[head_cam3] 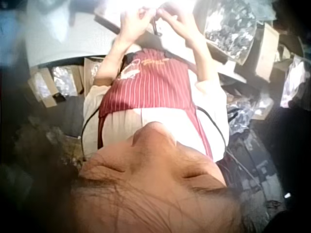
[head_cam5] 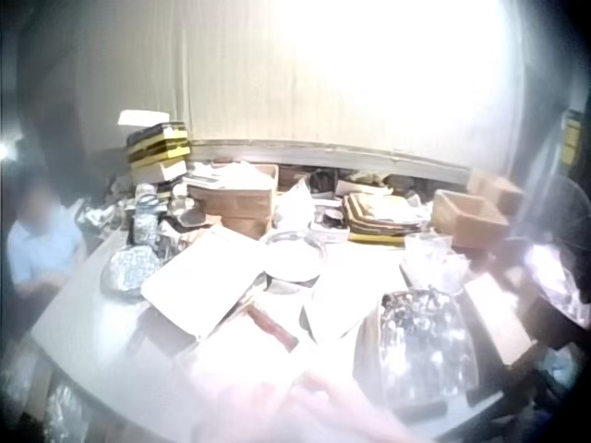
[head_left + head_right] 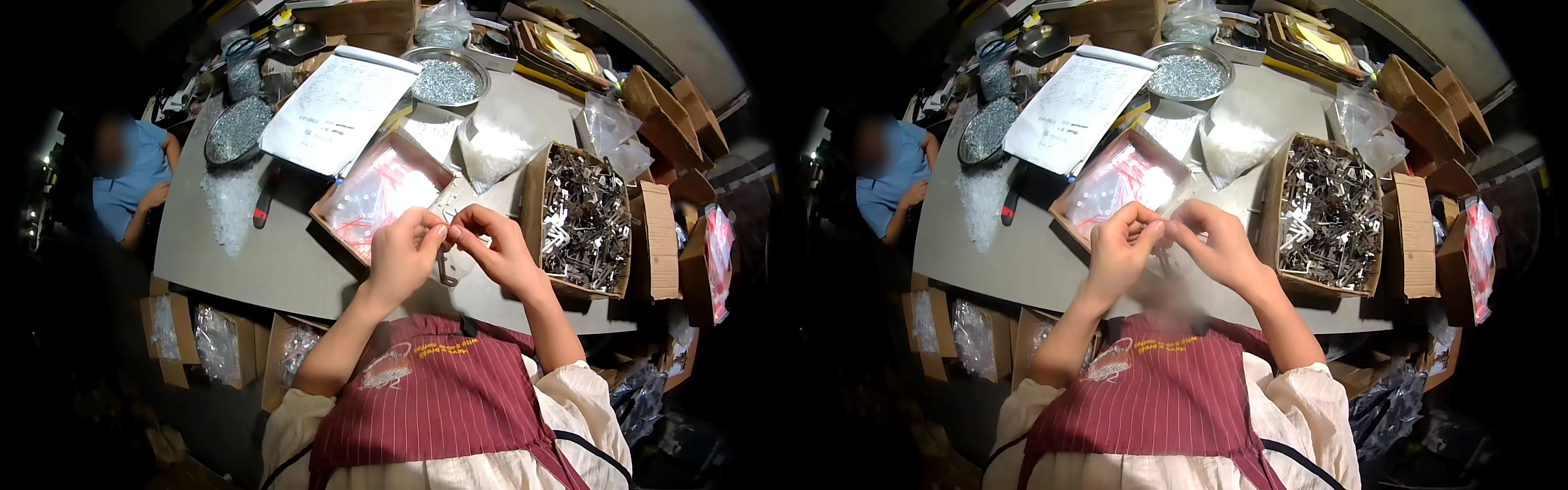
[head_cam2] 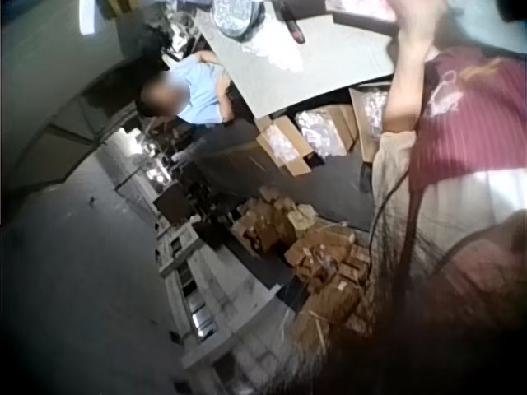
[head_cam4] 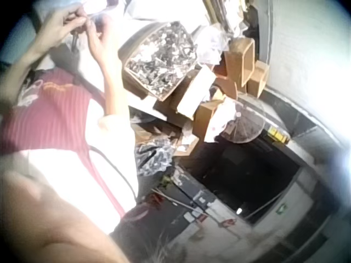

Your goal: The person picks small metal fasteners from a cardboard box and places them into small plastic bags. The person repeats this process continuously, filling multiple bags and setting them aside on the table.

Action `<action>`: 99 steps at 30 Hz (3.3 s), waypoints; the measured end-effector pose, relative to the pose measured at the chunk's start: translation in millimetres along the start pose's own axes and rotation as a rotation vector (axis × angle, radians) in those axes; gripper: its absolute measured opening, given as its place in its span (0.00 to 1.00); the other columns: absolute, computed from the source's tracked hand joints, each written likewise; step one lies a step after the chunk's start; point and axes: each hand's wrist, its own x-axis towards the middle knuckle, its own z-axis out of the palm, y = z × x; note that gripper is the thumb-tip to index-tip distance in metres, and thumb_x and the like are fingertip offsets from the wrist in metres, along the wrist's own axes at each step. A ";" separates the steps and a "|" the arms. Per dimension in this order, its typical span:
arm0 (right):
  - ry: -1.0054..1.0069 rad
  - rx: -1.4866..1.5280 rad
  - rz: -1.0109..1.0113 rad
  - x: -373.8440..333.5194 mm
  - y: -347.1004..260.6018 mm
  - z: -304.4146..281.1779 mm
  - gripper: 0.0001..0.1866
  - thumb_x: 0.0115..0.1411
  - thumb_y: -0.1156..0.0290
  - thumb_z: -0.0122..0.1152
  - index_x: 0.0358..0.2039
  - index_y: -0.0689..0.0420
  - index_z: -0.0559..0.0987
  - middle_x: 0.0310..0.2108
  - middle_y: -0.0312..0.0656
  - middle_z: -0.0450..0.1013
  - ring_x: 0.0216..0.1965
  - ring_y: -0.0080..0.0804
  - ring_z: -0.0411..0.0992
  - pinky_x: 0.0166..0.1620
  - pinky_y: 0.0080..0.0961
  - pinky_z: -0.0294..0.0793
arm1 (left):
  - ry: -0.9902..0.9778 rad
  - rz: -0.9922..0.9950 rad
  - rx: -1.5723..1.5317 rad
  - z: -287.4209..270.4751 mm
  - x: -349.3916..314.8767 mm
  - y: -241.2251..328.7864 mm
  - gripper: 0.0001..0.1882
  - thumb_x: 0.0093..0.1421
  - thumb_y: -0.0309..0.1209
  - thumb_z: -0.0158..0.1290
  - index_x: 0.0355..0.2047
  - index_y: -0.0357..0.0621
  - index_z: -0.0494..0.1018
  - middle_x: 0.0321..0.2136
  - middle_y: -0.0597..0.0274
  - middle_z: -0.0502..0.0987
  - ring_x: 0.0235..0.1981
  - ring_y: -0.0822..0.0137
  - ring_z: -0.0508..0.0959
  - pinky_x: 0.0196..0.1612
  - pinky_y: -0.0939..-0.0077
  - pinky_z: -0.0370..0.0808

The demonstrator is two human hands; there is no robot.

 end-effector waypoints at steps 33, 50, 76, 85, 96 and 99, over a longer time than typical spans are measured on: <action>-0.154 -0.773 -0.504 135.5 95.9 120.5 0.23 0.47 0.71 0.73 0.43 0.57 0.75 0.39 0.45 0.71 0.44 0.49 0.71 0.47 0.41 0.72 | 0.655 -0.471 0.704 -146.9 -266.3 -217.5 0.10 0.68 0.34 0.50 0.37 0.39 0.73 0.22 0.47 0.76 0.26 0.47 0.78 0.36 0.53 0.76; -0.013 -0.135 -0.247 97.7 71.3 81.0 0.11 0.63 0.68 0.60 0.39 0.63 0.82 0.35 0.51 0.80 0.37 0.47 0.77 0.44 0.36 0.75 | 0.416 0.224 0.818 -93.6 -65.3 -55.1 0.21 0.57 0.22 0.56 0.52 0.39 0.73 0.50 0.49 0.73 0.52 0.46 0.73 0.56 0.55 0.70; -0.500 0.548 0.273 14.6 47.9 51.1 0.09 0.63 0.73 0.66 0.40 0.63 0.78 0.32 0.35 0.77 0.35 0.22 0.75 0.44 0.23 0.75 | 0.184 -0.124 0.060 -66.1 -34.8 -41.8 0.09 0.60 0.30 0.63 0.32 0.35 0.78 0.26 0.58 0.81 0.26 0.75 0.78 0.29 0.75 0.73; -0.082 -0.220 -0.423 -5.8 22.0 37.0 0.22 0.49 0.80 0.58 0.47 0.57 0.79 0.45 0.41 0.76 0.53 0.37 0.72 0.67 0.44 0.58 | 0.094 0.069 0.444 -34.6 -54.4 -53.9 0.16 0.50 0.32 0.69 0.28 0.38 0.73 0.26 0.55 0.75 0.24 0.53 0.76 0.31 0.62 0.74; -0.382 -0.030 -0.241 -21.7 55.0 38.1 0.24 0.46 0.74 0.63 0.48 0.50 0.84 0.51 0.40 0.76 0.60 0.43 0.68 0.67 0.49 0.54 | -0.071 0.209 0.672 -12.8 -63.5 -82.9 0.17 0.51 0.23 0.59 0.42 0.41 0.70 0.36 0.51 0.76 0.43 0.47 0.75 0.49 0.56 0.69; -0.049 0.048 -0.016 -3.4 109.1 34.5 0.14 0.53 0.77 0.61 0.41 0.61 0.83 0.40 0.46 0.79 0.42 0.36 0.77 0.48 0.30 0.75 | -0.019 0.146 0.602 -4.1 -69.6 -92.5 0.14 0.52 0.23 0.60 0.38 0.40 0.69 0.33 0.52 0.75 0.40 0.47 0.75 0.46 0.56 0.70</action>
